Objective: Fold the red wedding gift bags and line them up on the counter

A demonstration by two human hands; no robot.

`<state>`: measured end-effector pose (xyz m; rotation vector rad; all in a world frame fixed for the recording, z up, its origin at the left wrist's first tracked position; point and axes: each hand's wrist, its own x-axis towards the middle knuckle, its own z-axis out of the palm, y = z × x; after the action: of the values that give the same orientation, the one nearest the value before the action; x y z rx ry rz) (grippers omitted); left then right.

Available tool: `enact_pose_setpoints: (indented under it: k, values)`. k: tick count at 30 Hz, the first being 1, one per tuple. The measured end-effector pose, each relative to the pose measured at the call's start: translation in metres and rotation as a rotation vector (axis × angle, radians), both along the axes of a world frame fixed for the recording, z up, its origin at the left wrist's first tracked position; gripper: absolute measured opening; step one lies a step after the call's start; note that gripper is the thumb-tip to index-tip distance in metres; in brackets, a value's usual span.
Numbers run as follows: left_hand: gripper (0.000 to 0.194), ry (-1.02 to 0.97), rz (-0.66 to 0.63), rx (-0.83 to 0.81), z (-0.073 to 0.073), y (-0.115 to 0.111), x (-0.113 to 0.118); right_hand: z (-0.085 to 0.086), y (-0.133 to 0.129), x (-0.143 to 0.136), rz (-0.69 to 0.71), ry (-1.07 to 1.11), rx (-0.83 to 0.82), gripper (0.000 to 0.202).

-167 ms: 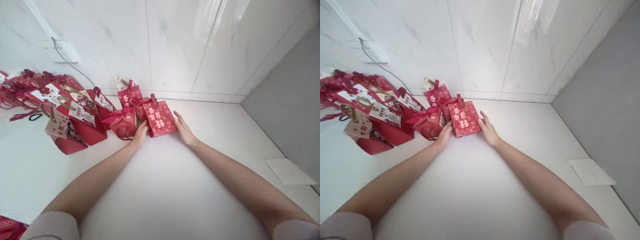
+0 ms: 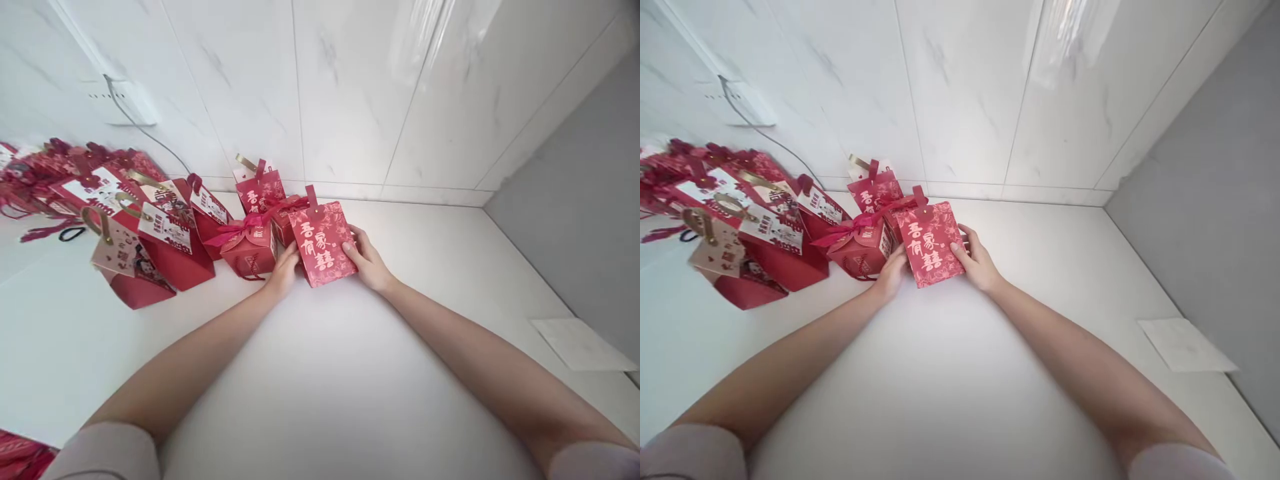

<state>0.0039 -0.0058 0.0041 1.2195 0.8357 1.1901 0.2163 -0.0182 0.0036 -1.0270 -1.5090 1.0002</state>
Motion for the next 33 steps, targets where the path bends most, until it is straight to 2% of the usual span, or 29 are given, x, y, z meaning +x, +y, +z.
enact_pose_setpoints:
  k: [3, 6, 10, 13, 23, 33]
  values:
    - [0.065, -0.009, -0.046, 0.0, 0.004, -0.004, 0.001, 0.004, -0.006, -0.003, -0.035, -0.031, 0.085, 0.062]
    - [0.057, 0.121, -0.05, 0.098, 0.008, -0.009, -0.001, 0.007, -0.01, -0.004, -0.051, -0.089, 0.145, 0.058]
    - [0.057, 0.23, -0.044, 0.133, 0.01, -0.012, -0.003, 0.007, -0.009, -0.002, 0.055, -0.08, 0.08, 0.05]
    - [0.058, 0.237, -0.054, 0.125, 0.01, -0.011, -0.004, 0.006, -0.007, 0.0, 0.093, -0.026, 0.042, 0.054]
    - [0.061, 0.266, -0.063, 0.124, 0.013, -0.011, -0.004, 0.007, -0.009, 0.0, 0.054, -0.055, 0.007, 0.056]
    - [0.061, 0.25, -0.047, 0.13, 0.007, -0.008, -0.002, 0.009, -0.008, 0.001, 0.024, -0.092, 0.017, 0.053]
